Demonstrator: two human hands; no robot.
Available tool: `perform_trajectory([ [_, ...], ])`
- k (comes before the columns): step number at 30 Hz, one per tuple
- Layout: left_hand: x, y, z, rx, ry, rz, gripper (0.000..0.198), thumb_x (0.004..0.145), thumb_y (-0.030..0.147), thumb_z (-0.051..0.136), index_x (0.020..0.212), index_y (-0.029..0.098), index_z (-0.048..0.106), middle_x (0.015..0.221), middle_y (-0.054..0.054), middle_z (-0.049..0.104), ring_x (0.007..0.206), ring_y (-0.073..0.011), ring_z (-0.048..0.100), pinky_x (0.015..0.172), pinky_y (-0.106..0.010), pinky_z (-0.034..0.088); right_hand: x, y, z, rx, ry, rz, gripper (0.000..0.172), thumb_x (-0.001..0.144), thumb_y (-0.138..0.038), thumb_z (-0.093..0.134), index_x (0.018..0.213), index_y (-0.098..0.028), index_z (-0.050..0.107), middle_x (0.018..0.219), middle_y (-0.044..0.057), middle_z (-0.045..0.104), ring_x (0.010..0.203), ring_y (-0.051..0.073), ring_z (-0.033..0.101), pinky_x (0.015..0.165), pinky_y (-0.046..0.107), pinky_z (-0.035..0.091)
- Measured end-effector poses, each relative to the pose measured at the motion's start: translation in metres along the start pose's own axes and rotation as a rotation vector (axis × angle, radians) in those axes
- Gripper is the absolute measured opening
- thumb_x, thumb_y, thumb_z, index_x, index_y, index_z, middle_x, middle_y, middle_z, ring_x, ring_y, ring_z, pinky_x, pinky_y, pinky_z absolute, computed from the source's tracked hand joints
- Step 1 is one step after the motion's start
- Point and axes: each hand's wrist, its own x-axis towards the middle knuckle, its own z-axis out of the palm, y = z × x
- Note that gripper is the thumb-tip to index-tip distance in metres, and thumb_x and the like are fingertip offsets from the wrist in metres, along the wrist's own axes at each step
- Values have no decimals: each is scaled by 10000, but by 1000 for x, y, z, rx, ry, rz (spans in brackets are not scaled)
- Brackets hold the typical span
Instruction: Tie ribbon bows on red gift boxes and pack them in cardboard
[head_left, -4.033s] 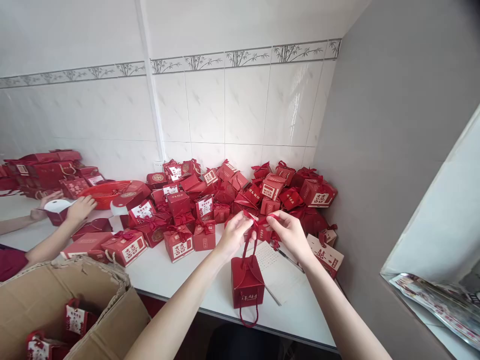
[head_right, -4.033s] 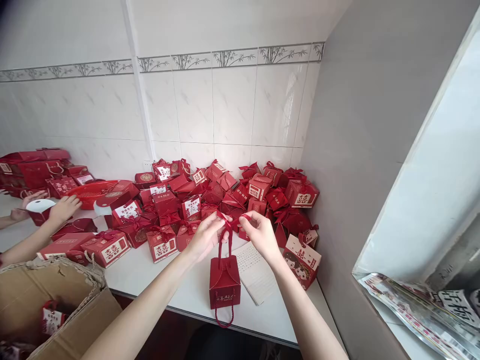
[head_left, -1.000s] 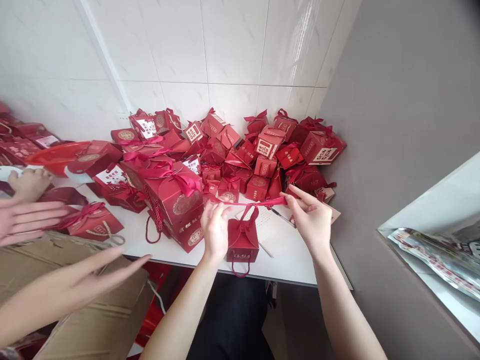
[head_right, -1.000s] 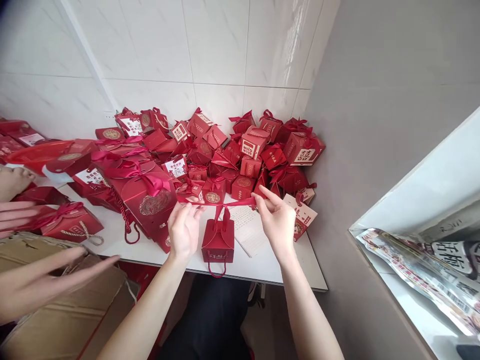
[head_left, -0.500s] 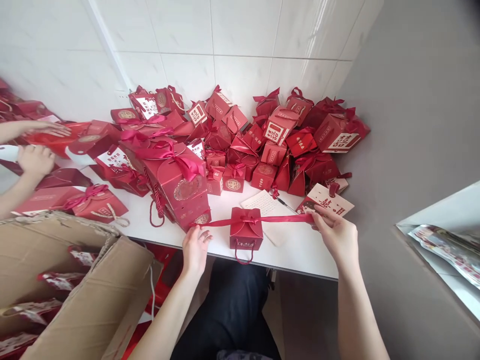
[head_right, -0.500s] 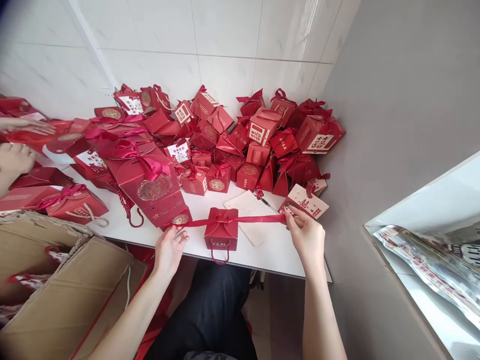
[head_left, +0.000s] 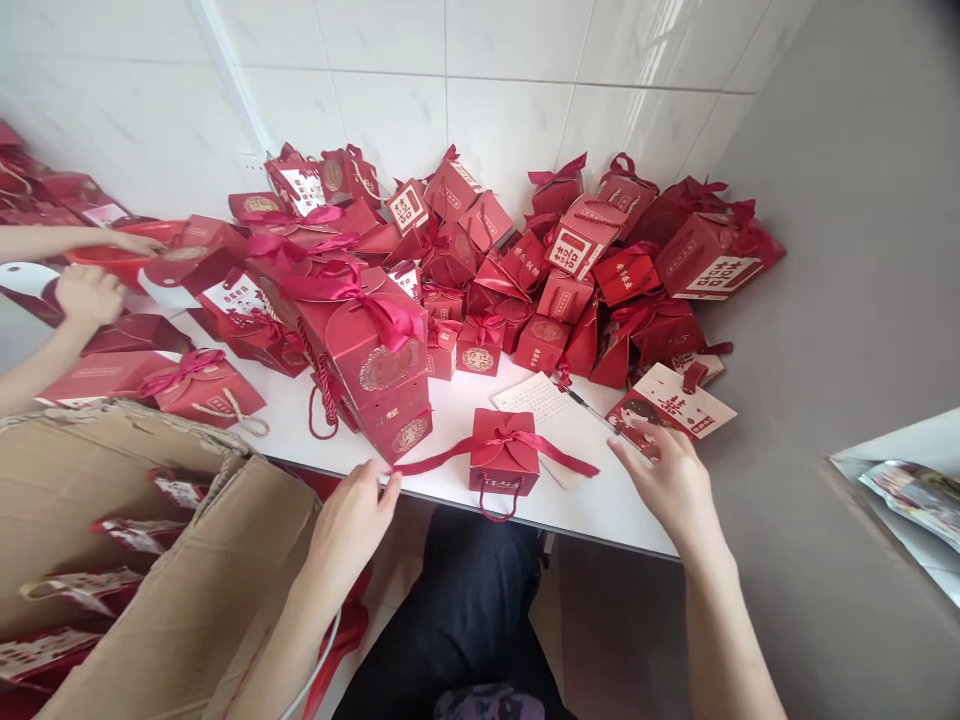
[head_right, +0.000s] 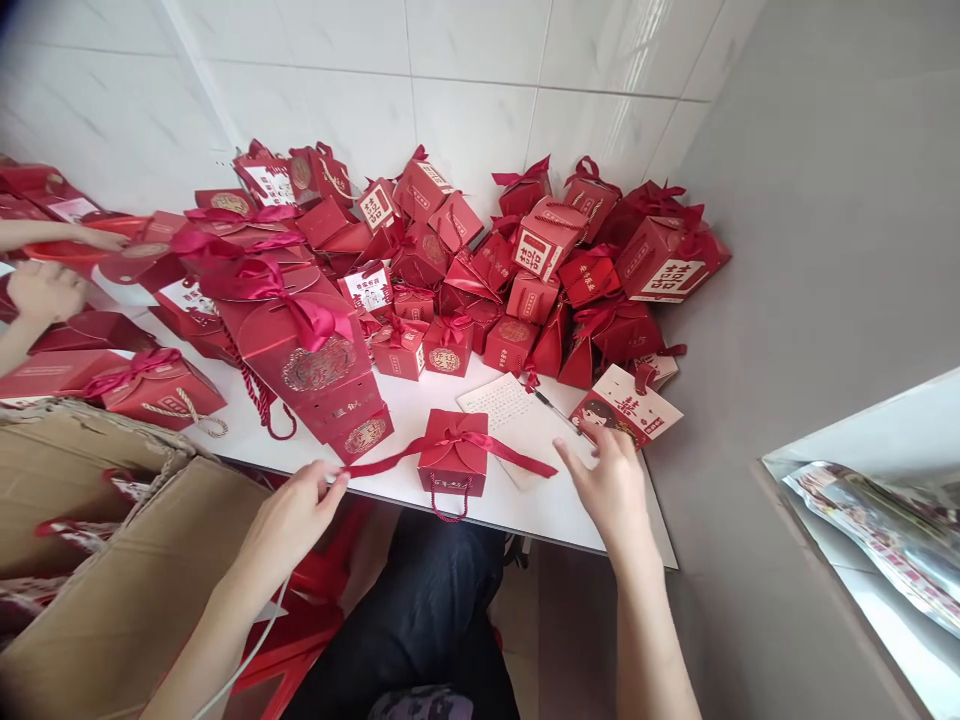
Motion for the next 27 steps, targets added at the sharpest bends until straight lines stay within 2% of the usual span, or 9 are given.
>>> perform_trajectory([
  [3, 16, 29, 12, -27, -249, 255, 184, 631, 287, 686, 801, 236, 637, 860, -33, 610, 874, -228, 558, 768, -268, 395, 8, -31, 18, 258, -356, -133, 439, 807, -558, 416, 897, -176, 613, 960, 86, 623, 845, 202, 584, 719, 300, 451],
  [5, 30, 39, 25, -6, -447, 296, 222, 681, 343, 648, 879, 245, 633, 985, -32, 611, 948, -224, 548, 811, -269, 379, 11, -44, 33, 342, -536, -139, 438, 821, -560, 399, 782, -167, 588, 806, 49, 629, 762, 176, 580, 673, 275, 439],
  [7, 45, 40, 37, 54, -609, 267, 216, 718, 409, 603, 842, 233, 622, 915, -24, 625, 866, -212, 567, 745, -267, 388, 12, -49, 45, 371, -608, -90, 431, 799, -580, 432, 699, -172, 526, 609, -3, 575, 569, 135, 534, 552, 250, 403],
  [9, 57, 35, 46, 73, -754, 225, 253, 739, 454, 566, 724, 203, 594, 727, -7, 604, 698, -184, 558, 640, -256, 381, 11, -48, 52, 429, -683, -7, 426, 777, -598, 460, 658, -189, 459, 443, -62, 462, 386, 95, 410, 432, 224, 313],
  [12, 65, 25, 51, -67, -913, 184, 302, 756, 459, 549, 653, 175, 565, 611, 8, 545, 597, -144, 513, 587, -239, 364, 8, -47, 56, 595, -791, 92, 447, 724, -628, 509, 632, -201, 412, 370, -105, 361, 300, 60, 258, 369, 208, 191],
  [17, 56, 9, 49, -413, -984, 96, 342, 731, 456, 592, 581, 158, 522, 592, -11, 551, 579, -133, 528, 582, -242, 372, 0, -44, 61, 805, -834, 138, 491, 594, -617, 647, 622, -165, 457, 473, -63, 470, 368, 36, 295, 387, 191, 156],
  [21, 46, -8, 43, -508, -1091, 12, 415, 723, 480, 589, 513, 158, 432, 566, -32, 563, 557, -162, 567, 587, -280, 391, -10, -36, 64, 791, -954, 139, 463, 634, -591, 641, 612, -164, 464, 394, -80, 390, 377, 56, 363, 391, 186, 166],
  [24, 46, -18, 42, -478, -1008, 22, 429, 721, 492, 584, 513, 150, 431, 517, -6, 517, 502, -134, 532, 535, -256, 363, -14, -29, 63, 681, -1008, 162, 486, 633, -623, 619, 577, -169, 455, 386, -74, 372, 350, 56, 333, 361, 190, 128],
  [27, 52, -22, 46, -445, -917, 58, 435, 728, 496, 560, 502, 148, 433, 474, 19, 456, 463, -100, 462, 491, -233, 313, -10, -26, 62, 700, -1007, 106, 498, 645, -623, 606, 539, -163, 451, 438, -53, 414, 357, 35, 255, 365, 198, 132],
])
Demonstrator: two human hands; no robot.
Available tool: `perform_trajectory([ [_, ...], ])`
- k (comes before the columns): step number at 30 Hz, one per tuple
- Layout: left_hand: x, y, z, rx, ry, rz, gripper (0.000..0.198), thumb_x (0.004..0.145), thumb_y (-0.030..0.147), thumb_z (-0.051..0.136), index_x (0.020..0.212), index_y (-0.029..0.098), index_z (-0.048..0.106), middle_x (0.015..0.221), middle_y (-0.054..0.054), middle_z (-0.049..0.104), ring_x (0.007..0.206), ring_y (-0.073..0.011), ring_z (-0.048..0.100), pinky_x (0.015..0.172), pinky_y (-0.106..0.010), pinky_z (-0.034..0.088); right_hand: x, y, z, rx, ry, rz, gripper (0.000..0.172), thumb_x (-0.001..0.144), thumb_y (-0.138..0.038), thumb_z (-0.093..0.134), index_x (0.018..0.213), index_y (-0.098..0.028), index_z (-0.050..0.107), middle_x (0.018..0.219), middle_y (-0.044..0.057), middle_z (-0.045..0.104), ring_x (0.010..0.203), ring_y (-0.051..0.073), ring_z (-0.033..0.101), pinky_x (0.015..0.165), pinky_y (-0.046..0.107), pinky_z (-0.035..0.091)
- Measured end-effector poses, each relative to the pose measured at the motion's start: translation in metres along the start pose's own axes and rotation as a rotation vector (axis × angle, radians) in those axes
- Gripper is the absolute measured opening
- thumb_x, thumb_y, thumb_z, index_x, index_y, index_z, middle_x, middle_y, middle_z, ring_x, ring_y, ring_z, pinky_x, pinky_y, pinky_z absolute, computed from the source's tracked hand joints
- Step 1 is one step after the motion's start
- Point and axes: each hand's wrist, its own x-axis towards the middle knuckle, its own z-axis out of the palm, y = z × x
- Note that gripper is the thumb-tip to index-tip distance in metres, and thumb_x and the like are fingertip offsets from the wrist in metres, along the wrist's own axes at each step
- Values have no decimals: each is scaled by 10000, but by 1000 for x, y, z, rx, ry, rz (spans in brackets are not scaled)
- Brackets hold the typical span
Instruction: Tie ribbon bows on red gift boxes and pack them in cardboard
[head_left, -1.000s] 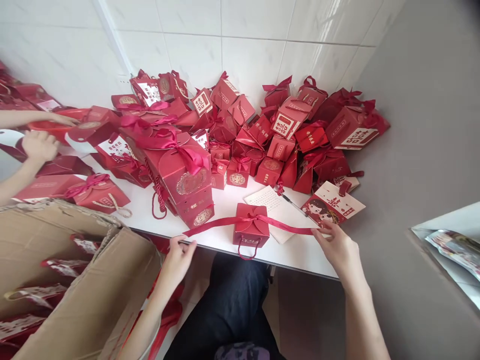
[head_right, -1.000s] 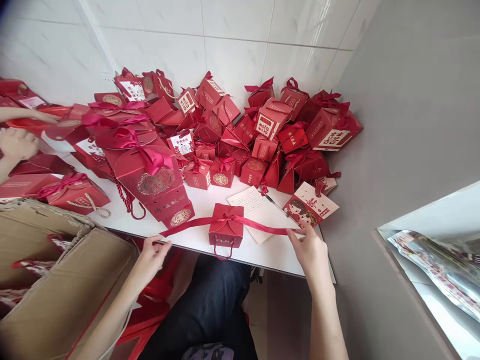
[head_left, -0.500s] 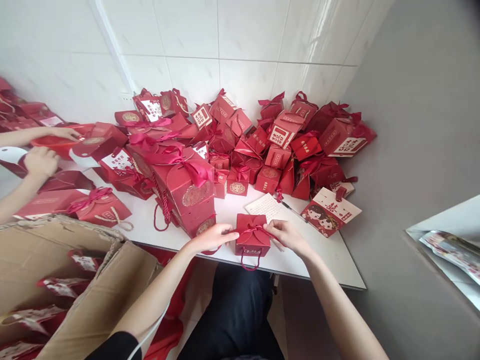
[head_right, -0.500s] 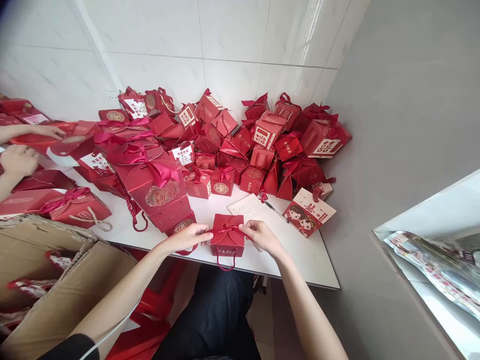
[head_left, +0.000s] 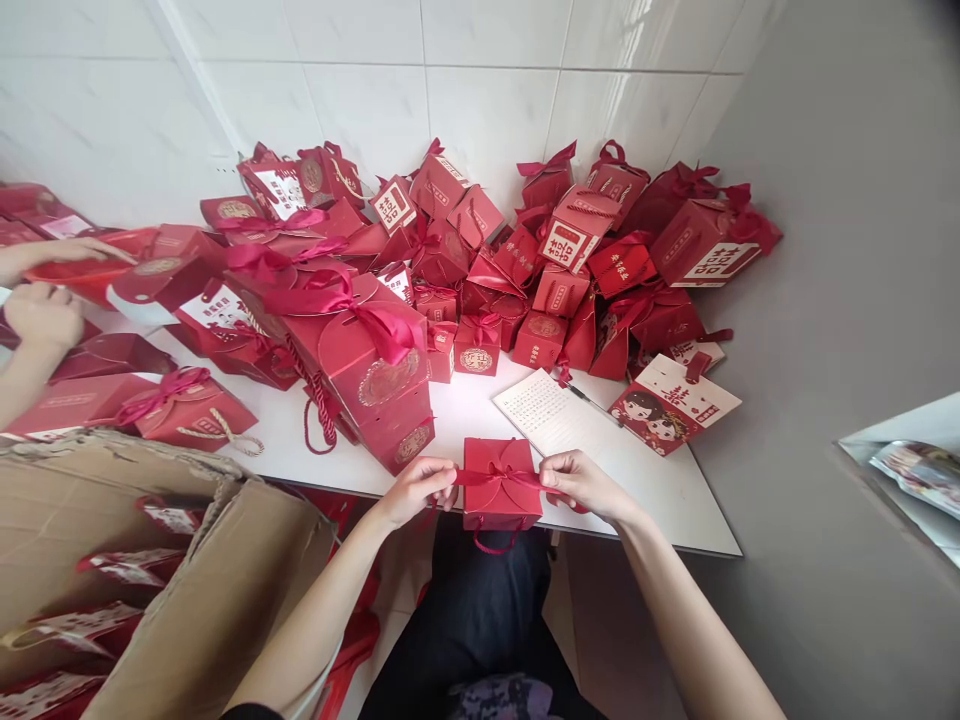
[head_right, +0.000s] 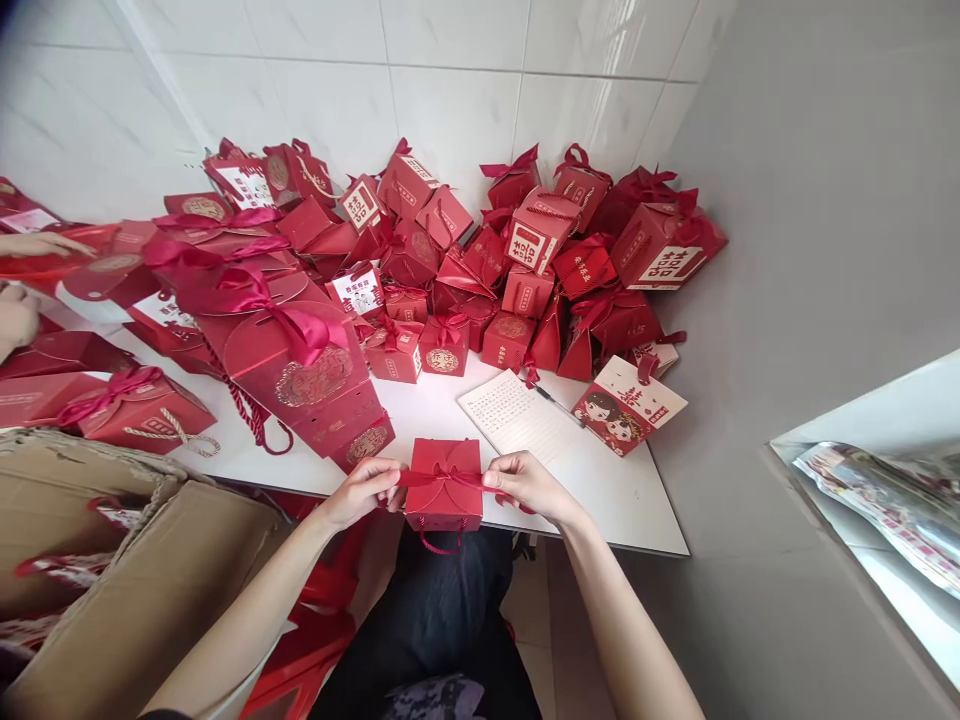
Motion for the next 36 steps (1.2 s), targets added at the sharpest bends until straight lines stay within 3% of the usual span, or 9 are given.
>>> perform_trajectory([
  [4, 8, -5, -5, 120, 60, 93, 422, 754, 434, 537, 465, 141, 442, 491, 24, 423, 488, -81, 401, 510, -228, 299, 4, 1, -6, 37, 7, -84, 449, 660, -561, 636, 539, -153, 494, 499, -31, 442, 436, 57, 337, 410, 204, 215],
  [8, 5, -7, -7, 183, 51, 63, 419, 776, 440, 500, 485, 143, 453, 507, 19, 448, 498, -85, 402, 510, -227, 306, 4, 7, -8, 38, 25, -15, 444, 686, -556, 616, 545, -154, 491, 502, -37, 442, 390, 37, 251, 378, 206, 155],
  [11, 0, 0, -7, 230, 76, 36, 398, 783, 426, 497, 511, 136, 486, 524, 14, 478, 504, -82, 409, 504, -217, 309, -2, 4, -9, 60, 26, -52, 413, 730, -519, 598, 563, -153, 503, 529, -29, 452, 419, 48, 289, 389, 203, 178],
  [15, -6, 24, -4, 208, 64, 10, 338, 794, 408, 487, 590, 140, 508, 552, 18, 494, 536, -93, 461, 536, -218, 364, -11, -18, -6, 153, 25, -193, 273, 763, -422, 612, 673, -164, 602, 877, 48, 588, 531, 76, 446, 430, 213, 313],
  [18, -8, 47, 2, 316, 51, -19, 280, 816, 391, 464, 667, 157, 505, 499, 56, 429, 482, -82, 416, 500, -207, 344, -11, -39, 5, 124, 59, -301, 204, 768, -383, 619, 741, -187, 670, 1116, 78, 581, 767, 156, 570, 599, 272, 448],
  [21, -10, 69, 12, 484, 39, 4, 226, 825, 356, 451, 746, 170, 552, 584, 43, 527, 564, -98, 488, 566, -213, 380, -4, -50, 22, 11, 80, -383, 188, 775, -369, 614, 815, -206, 699, 999, 66, 646, 898, 198, 583, 766, 320, 457],
  [26, -12, 98, 31, 744, 15, 85, 212, 826, 323, 435, 760, 188, 585, 769, 26, 630, 719, -130, 560, 704, -236, 407, 5, -45, 44, -196, 276, -471, 213, 814, -375, 563, 834, -213, 701, 825, 52, 649, 766, 182, 588, 694, 309, 458],
  [31, -10, 108, 36, 915, 51, 84, 210, 825, 361, 444, 810, 206, 584, 777, 19, 637, 722, -145, 575, 668, -240, 418, 7, -34, 45, -250, 317, -527, 228, 849, -336, 515, 971, -221, 669, 895, 66, 613, 848, 186, 580, 758, 318, 460],
  [36, -11, 110, 35, 989, 76, 90, 173, 824, 332, 446, 858, 219, 572, 881, 1, 650, 862, -174, 588, 748, -266, 425, 9, -32, 45, -245, 359, -518, 219, 846, -309, 512, 953, -209, 675, 866, 66, 601, 826, 183, 581, 766, 325, 460],
])
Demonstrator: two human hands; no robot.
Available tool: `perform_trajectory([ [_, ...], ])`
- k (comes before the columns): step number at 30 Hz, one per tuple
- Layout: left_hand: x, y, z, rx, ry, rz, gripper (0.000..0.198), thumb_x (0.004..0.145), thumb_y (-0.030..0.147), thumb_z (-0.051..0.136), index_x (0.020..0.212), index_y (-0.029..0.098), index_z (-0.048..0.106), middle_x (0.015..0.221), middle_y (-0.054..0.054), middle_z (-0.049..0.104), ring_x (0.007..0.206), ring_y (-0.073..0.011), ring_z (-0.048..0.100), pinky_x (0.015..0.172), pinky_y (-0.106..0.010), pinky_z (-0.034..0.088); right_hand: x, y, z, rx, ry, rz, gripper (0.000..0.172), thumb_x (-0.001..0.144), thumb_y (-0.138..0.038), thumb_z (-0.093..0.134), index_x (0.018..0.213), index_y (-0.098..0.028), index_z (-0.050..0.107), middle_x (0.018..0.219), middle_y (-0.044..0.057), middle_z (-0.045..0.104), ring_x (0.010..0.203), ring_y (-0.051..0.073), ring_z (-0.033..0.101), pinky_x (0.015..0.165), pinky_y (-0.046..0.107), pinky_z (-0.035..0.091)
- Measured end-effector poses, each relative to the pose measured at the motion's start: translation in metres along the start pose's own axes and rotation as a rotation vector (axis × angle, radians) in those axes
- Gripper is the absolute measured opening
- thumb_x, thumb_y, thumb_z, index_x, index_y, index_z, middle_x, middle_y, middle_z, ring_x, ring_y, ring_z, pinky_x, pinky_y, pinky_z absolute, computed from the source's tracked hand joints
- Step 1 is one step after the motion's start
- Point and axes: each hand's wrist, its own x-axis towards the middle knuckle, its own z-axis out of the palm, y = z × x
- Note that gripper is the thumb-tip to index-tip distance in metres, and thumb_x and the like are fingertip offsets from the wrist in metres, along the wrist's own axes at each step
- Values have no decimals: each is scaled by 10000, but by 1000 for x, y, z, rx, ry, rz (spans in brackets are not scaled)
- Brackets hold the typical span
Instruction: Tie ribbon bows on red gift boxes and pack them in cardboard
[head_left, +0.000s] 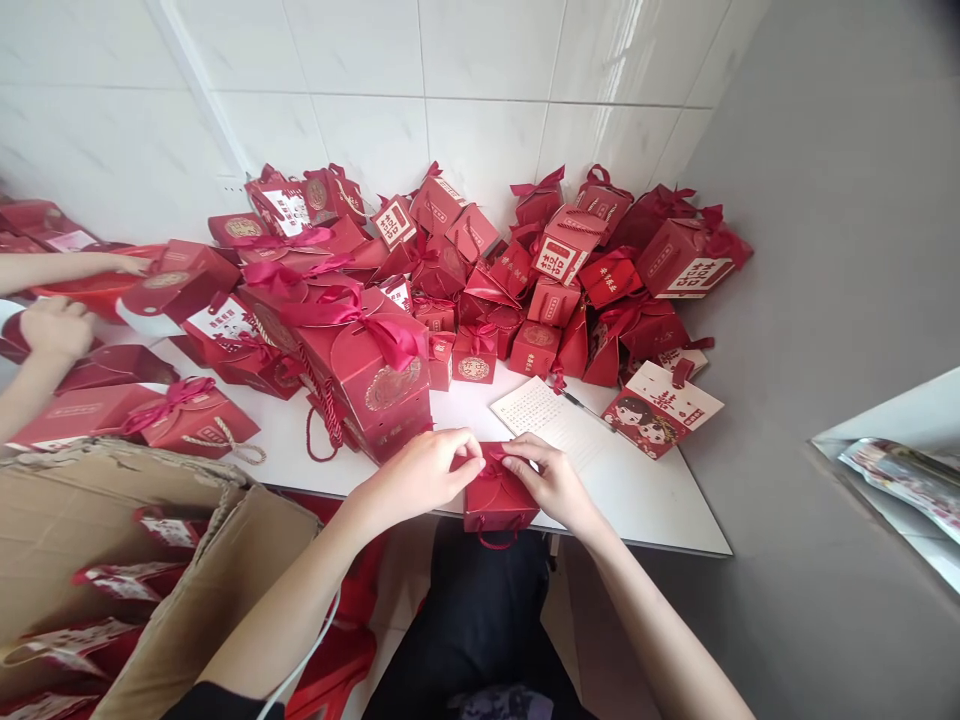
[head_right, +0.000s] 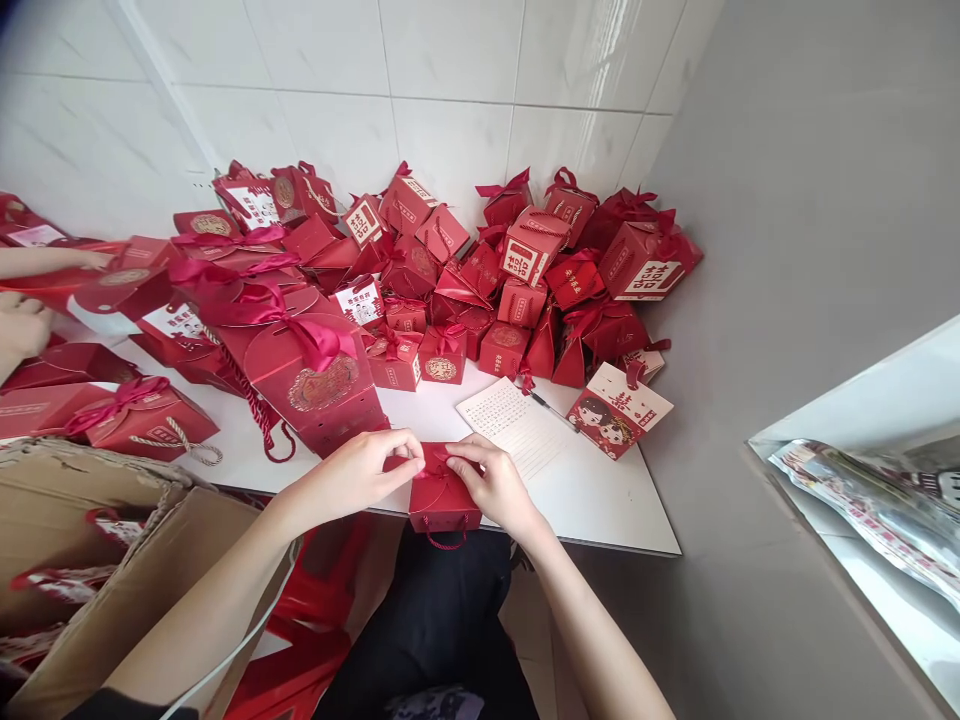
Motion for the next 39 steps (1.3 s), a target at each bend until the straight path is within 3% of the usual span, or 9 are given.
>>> perform_trajectory([
  [4, -4, 3, -4, 91, -16, 64, 187, 801, 243, 457, 971, 216, 530, 887, -6, 611, 770, -153, 568, 706, -260, 426, 0, 0, 3, -8, 10, -9, 221, 846, -303, 502, 953, -203, 668, 865, 66, 598, 821, 185, 580, 760, 327, 462],
  [7, -7, 3, -4, 160, -78, 146, 184, 786, 180, 463, 944, 226, 546, 946, -3, 589, 779, -150, 556, 719, -257, 422, 0, -1, 5, -17, 13, -14, 222, 855, -305, 488, 955, -208, 660, 871, 66, 591, 828, 190, 574, 758, 332, 459],
  [14, -8, -4, 0, 361, -93, 165, 298, 832, 110, 380, 1019, 261, 555, 952, -13, 516, 700, -143, 564, 627, -248, 410, -1, -1, 6, -32, -2, -39, 269, 893, -310, 408, 1006, -221, 635, 852, 66, 551, 812, 193, 545, 749, 346, 452],
  [19, -10, -1, -2, 389, -115, 212, 194, 868, 232, 410, 952, 248, 585, 904, -14, 487, 601, -114, 533, 555, -230, 373, -1, -2, 6, -40, -17, -39, 255, 887, -280, 406, 965, -221, 642, 844, 58, 534, 790, 183, 539, 741, 336, 446],
  [22, -11, 3, -3, 391, -122, 144, 197, 836, 343, 470, 971, 249, 577, 942, -20, 531, 665, -153, 570, 577, -246, 386, -1, -4, 6, -53, -37, -41, 248, 886, -256, 393, 926, -213, 634, 829, 49, 522, 772, 173, 537, 732, 327, 443],
  [25, -10, 2, -4, 376, -106, 3, 385, 782, 500, 496, 1041, 221, 545, 961, -55, 593, 814, -242, 595, 620, -280, 403, -1, -5, 7, -44, -16, -19, 184, 869, -257, 424, 901, -203, 597, 834, 40, 542, 779, 168, 549, 745, 323, 442],
  [29, -6, -6, -4, 413, -126, -94, 365, 855, 463, 376, 768, 173, 580, 769, -68, 607, 731, -236, 587, 598, -283, 377, -2, -4, 10, 74, 69, 49, 106, 818, -282, 503, 890, -205, 492, 803, 20, 579, 760, 160, 571, 730, 312, 460],
  [34, 0, -3, -4, 333, -46, 128, 252, 882, 293, 359, 769, 188, 559, 796, -29, 578, 741, -177, 548, 655, -257, 378, 0, -2, 11, 145, 119, 136, 246, 767, -313, 556, 981, -198, 519, 797, 22, 623, 777, 169, 600, 759, 330, 470],
  [39, 7, 10, -8, 308, -60, 208, 228, 856, 212, 356, 771, 187, 565, 781, -17, 549, 720, -156, 521, 677, -253, 379, 1, -3, 9, 107, 93, 136, 157, 771, -328, 549, 825, -196, 615, 840, 42, 657, 801, 185, 609, 759, 331, 472],
])
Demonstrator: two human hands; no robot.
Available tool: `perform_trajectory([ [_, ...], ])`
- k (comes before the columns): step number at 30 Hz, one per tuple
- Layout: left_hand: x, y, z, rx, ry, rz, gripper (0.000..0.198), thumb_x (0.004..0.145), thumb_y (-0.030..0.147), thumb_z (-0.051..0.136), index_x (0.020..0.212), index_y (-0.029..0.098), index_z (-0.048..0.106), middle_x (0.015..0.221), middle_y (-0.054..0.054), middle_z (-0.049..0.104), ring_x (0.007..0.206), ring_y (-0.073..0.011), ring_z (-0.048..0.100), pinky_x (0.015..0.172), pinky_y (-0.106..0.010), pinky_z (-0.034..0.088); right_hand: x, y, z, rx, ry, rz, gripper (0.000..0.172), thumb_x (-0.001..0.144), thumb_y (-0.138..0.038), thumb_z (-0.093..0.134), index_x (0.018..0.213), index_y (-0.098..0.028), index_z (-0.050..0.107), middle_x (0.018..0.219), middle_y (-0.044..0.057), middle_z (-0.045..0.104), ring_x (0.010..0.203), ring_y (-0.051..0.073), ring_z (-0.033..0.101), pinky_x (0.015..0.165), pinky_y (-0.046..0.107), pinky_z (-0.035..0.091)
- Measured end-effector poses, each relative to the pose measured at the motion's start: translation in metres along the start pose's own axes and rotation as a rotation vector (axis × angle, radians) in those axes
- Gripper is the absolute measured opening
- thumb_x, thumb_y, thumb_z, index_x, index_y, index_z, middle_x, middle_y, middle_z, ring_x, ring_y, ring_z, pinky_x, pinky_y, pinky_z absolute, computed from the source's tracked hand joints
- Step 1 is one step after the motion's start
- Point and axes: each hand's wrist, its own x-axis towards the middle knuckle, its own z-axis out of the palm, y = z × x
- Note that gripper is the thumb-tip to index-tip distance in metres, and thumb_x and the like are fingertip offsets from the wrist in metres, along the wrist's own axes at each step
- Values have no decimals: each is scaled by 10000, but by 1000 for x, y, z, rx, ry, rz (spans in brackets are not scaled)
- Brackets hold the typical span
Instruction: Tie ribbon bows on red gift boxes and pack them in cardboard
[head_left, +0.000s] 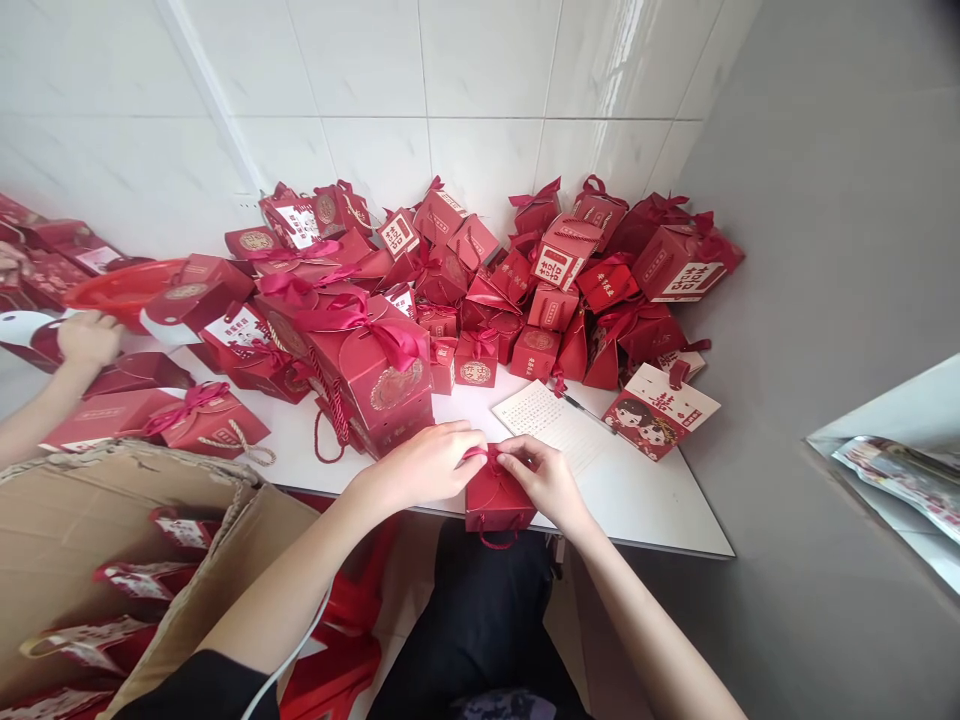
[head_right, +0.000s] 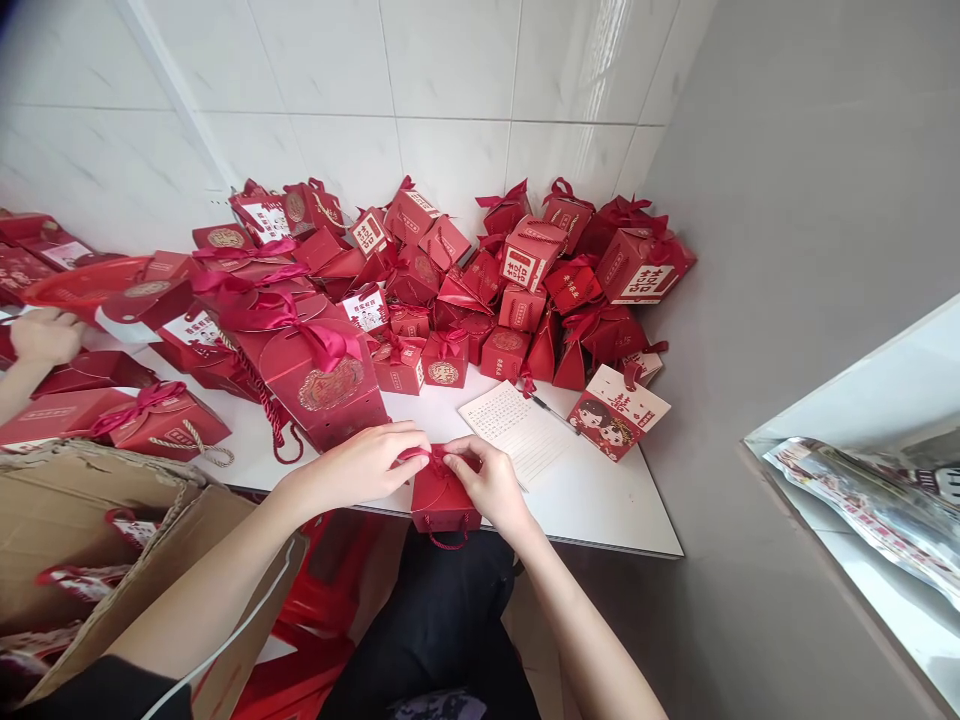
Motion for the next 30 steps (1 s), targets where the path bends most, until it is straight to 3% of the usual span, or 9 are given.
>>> perform_trajectory([
  [6, 8, 3, -9, -30, -92, 52, 271, 853, 211, 364, 823, 196, 633, 805, -16, 539, 681, -142, 520, 675, -256, 382, -1, -4, -2, -54, -2, -19, 144, 788, -302, 526, 804, -198, 624, 827, 24, 661, 791, 175, 603, 740, 307, 459],
  [10, 14, 4, -11, -32, -80, 113, 258, 852, 251, 412, 862, 217, 668, 822, -18, 527, 716, -148, 530, 663, -253, 386, -1, -6, -1, -64, -15, -6, 136, 789, -285, 515, 770, -198, 618, 791, 15, 659, 765, 173, 604, 724, 300, 455],
  [14, 24, 1, -8, -158, -66, 118, 191, 805, 216, 489, 831, 238, 677, 815, -1, 550, 769, -150, 547, 726, -256, 397, -1, -3, 1, 2, -35, 0, 98, 767, -291, 547, 800, -203, 577, 802, 12, 663, 799, 187, 618, 745, 312, 459],
  [18, 32, -8, 2, -356, -47, 43, 130, 767, 204, 532, 814, 211, 654, 851, 2, 603, 805, -155, 565, 734, -257, 409, -3, 3, 4, 155, -55, 54, 183, 742, -310, 592, 851, -217, 478, 765, 8, 672, 768, 197, 637, 726, 326, 473],
  [24, 32, -23, 35, -679, 125, -26, 125, 761, 269, 576, 828, 163, 583, 853, -9, 621, 806, -139, 570, 746, -249, 435, -4, 6, 5, 276, -61, 74, 278, 721, -404, 636, 787, -224, 435, 711, 3, 655, 722, 186, 632, 685, 312, 481],
  [30, 19, -23, 56, -627, 348, -105, 92, 801, 258, 542, 780, 174, 572, 813, -3, 612, 803, -139, 571, 789, -263, 435, -2, 9, 7, 338, -15, 25, 346, 696, -379, 679, 649, -224, 374, 697, 2, 622, 675, 159, 591, 635, 290, 458],
])
